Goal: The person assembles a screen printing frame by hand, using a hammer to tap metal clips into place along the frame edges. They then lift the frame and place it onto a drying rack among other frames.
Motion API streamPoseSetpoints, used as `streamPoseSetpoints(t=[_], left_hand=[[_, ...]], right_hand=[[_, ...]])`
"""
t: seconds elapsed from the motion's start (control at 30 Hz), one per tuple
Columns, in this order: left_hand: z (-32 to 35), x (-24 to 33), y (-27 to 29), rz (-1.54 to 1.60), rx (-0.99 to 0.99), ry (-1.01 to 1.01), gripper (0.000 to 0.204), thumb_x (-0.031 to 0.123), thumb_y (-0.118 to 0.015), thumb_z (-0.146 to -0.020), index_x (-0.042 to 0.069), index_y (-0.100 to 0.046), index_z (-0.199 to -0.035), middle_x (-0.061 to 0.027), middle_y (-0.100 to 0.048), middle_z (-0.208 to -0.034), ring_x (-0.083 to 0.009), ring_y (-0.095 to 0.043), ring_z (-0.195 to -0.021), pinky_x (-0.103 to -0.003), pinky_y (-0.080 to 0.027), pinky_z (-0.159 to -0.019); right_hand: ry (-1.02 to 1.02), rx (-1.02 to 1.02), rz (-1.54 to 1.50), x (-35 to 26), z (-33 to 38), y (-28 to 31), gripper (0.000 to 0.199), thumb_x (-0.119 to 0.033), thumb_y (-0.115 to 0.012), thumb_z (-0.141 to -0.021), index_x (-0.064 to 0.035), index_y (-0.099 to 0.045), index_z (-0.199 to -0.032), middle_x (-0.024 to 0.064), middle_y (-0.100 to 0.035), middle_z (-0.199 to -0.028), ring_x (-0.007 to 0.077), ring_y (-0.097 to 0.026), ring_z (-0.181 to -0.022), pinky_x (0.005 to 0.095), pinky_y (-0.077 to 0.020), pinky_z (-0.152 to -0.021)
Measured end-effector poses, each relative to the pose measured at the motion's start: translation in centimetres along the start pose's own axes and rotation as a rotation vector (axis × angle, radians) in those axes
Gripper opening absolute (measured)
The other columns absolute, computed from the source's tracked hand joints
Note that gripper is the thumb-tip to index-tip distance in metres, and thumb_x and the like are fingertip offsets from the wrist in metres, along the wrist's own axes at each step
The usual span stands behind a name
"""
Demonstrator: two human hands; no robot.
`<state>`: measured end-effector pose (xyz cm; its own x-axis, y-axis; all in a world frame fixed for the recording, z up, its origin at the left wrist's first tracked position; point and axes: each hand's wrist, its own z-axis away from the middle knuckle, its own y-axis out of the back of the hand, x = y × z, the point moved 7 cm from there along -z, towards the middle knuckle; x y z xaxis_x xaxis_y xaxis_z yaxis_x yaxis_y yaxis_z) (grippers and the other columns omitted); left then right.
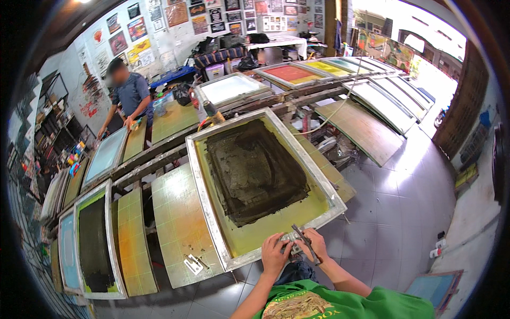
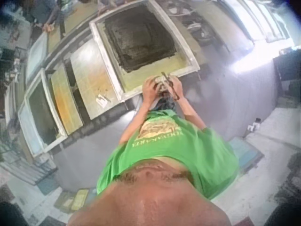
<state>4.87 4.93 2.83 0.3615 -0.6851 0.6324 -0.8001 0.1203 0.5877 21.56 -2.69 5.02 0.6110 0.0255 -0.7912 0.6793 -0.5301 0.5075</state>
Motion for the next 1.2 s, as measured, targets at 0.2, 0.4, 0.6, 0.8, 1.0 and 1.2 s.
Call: streamPoseSetpoints(t=[0.2,0.4,0.6,0.8,1.0,1.2], left_hand=[[-0.7,2.2,0.6,-0.045,-0.037,-0.072,0.03,0.026,-0.084,-0.093,0.012,-0.08,-0.118,-0.0064,-0.07,-0.135,-0.0308,-0.063,-0.128,-0.045,-0.049,-0.106],[-0.7,1.6,0.9,-0.061,-0.006,-0.104,0.026,0.024,-0.087,-0.09,0.01,-0.08,-0.11,-0.0076,-0.071,-0.131,-0.0312,-0.066,-0.122,-0.046,-0.051,-0.101],[-0.6,1.5,0.1,-0.031,0.037,0.023,0.021,0.024,-0.088,-0.089,0.009,-0.079,-0.1,-0.0074,-0.073,-0.126,-0.0307,-0.067,-0.118,-0.044,-0.052,-0.099],[-0.2,1.6,0.2,-0.068,0.031,-0.077,0.02,0.022,-0.088,-0.089,0.011,-0.08,-0.103,-0.0066,-0.073,-0.128,-0.0307,-0.067,-0.118,-0.044,-0.052,-0.099],[-0.5,1.7,0.6,-0.022,0.03,-0.09,0.018,0.019,-0.087,-0.088,0.011,-0.08,-0.103,-0.0067,-0.073,-0.13,-0.0308,-0.067,-0.119,-0.044,-0.052,-0.1],[-0.7,1.6,0.2,-0.058,0.013,-0.003,0.02,0.022,-0.087,-0.089,0.012,-0.08,-0.105,-0.0058,-0.073,-0.131,-0.0309,-0.066,-0.121,-0.044,-0.051,-0.101]], right_hand=[[-0.018,-0.001,-0.005,1.1,0.6,0.1,0.02,-0.007,-0.084,-0.085,-0.0001,-0.068,-0.095,0.0162,-0.072,-0.101,0.0364,-0.07,-0.092,0.0429,-0.0557,-0.08],[0.077,0.024,0.037,-0.9,0.2,0.5,0.022,-0.01,-0.086,-0.085,0.0001,-0.071,-0.098,0.0158,-0.073,-0.101,0.0352,-0.071,-0.096,0.0409,-0.0578,-0.082],[0.047,0.105,0.081,0.4,1.1,0.3,0.023,-0.009,-0.084,-0.086,-0.0014,-0.07,-0.102,0.0144,-0.072,-0.101,0.0346,-0.07,-0.097,0.0417,-0.057,-0.083],[0.034,0.078,0.054,-0.3,1.1,0.6,0.023,-0.01,-0.084,-0.086,-0.0022,-0.071,-0.104,0.0138,-0.072,-0.102,0.0345,-0.07,-0.098,0.0422,-0.0567,-0.083],[-0.013,0.13,0.07,-1.5,0.8,0.9,0.023,-0.012,-0.085,-0.086,-0.003,-0.066,-0.095,0.0145,-0.069,-0.097,0.0364,-0.069,-0.095,0.0443,-0.0559,-0.081],[0.002,0.16,0.151,-0.5,0.9,-0.1,0.021,-0.01,-0.085,-0.084,-0.0051,-0.066,-0.092,0.0127,-0.068,-0.092,0.0357,-0.069,-0.094,0.0444,-0.0557,-0.079]])
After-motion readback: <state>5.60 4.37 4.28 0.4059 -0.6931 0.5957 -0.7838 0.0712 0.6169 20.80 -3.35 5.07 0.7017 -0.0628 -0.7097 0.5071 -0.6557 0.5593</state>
